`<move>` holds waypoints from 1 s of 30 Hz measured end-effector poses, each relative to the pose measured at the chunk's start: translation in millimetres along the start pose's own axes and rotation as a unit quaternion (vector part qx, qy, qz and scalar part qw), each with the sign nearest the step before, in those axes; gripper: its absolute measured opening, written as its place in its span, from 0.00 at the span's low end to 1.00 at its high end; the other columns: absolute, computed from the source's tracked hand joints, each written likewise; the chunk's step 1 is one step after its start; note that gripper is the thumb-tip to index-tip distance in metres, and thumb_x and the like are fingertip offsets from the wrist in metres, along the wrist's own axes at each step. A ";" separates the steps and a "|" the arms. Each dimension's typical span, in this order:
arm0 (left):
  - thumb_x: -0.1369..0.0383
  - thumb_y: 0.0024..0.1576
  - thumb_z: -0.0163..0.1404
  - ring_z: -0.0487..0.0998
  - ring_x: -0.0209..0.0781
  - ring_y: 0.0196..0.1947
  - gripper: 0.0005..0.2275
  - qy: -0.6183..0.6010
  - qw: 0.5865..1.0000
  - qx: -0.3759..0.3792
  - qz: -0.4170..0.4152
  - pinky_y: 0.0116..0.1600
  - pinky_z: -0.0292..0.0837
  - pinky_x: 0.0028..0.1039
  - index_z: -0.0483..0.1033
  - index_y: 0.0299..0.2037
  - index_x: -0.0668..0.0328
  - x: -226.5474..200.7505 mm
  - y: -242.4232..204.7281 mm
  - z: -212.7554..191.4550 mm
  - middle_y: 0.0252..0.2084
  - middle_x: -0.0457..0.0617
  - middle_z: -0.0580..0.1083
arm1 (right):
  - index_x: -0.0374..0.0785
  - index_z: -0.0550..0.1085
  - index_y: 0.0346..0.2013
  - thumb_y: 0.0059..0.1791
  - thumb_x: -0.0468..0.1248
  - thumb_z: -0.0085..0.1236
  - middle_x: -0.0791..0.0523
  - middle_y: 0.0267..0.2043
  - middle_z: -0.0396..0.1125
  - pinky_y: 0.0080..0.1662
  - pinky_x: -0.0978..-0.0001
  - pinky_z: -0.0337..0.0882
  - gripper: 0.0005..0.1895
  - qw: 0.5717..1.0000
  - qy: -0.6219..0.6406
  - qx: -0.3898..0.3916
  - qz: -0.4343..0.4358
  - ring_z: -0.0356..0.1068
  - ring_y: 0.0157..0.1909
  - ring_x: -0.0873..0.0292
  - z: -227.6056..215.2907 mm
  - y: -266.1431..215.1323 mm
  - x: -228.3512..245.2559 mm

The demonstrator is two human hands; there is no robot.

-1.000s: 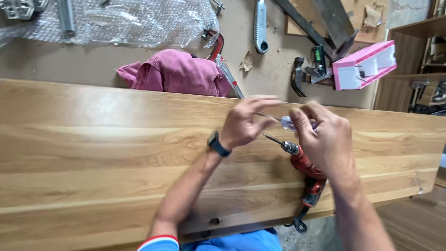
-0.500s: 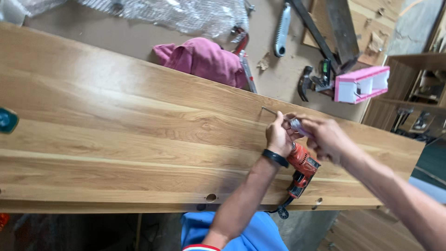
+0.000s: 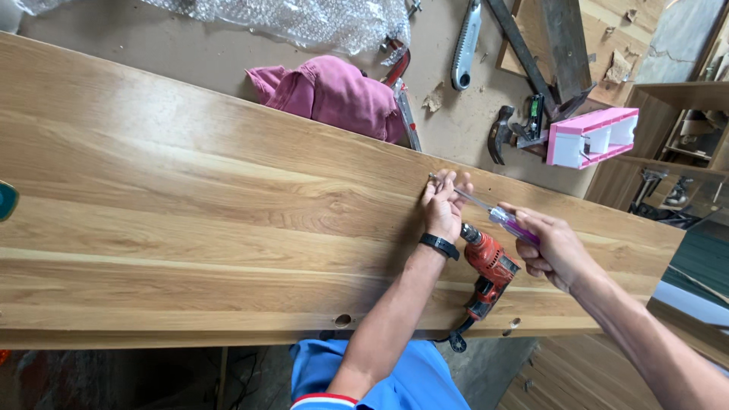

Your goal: The person uses a screwdriver to drive a screw into a pre-marked hole on a large wooden furniture panel.

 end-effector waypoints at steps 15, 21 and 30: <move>0.75 0.68 0.41 0.80 0.65 0.50 0.14 -0.057 0.998 0.018 0.035 0.52 0.85 0.40 0.63 0.63 0.59 11.6 8.9 -1.6 0.66 0.60 0.69 | 0.49 0.70 0.65 0.57 0.45 0.43 0.57 0.12 0.46 0.09 0.68 0.49 0.22 0.999 -0.028 -0.018 0.001 0.41 0.06 0.66 -1.9 10.9 3.0; 0.74 0.68 0.44 0.81 0.66 0.47 0.12 -0.086 0.996 -0.029 0.013 0.48 0.87 0.39 0.63 0.60 0.59 13.5 17.4 0.4 0.62 0.64 0.71 | 0.45 0.74 0.42 0.55 0.47 0.45 0.62 0.13 0.41 0.11 0.72 0.43 0.13 0.998 -0.034 0.008 0.046 0.36 0.07 0.69 7.9 19.4 36.1; 0.51 0.69 0.20 0.67 0.56 0.69 0.29 0.669 0.557 0.238 0.430 0.74 0.54 0.54 0.60 0.71 0.62 -50.3 -90.5 61.3 0.67 0.59 0.67 | 0.43 0.73 0.41 0.56 0.47 0.49 0.62 0.15 0.44 0.15 0.73 0.45 0.12 0.994 -0.089 0.044 0.051 0.39 0.11 0.70 21.9 18.4 79.3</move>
Point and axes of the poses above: each hand's wrist, its own y-axis towards the middle knuckle, its own z-axis out of the palm, x = y × z, the point moved 2 cm from there along y, towards the middle knuckle
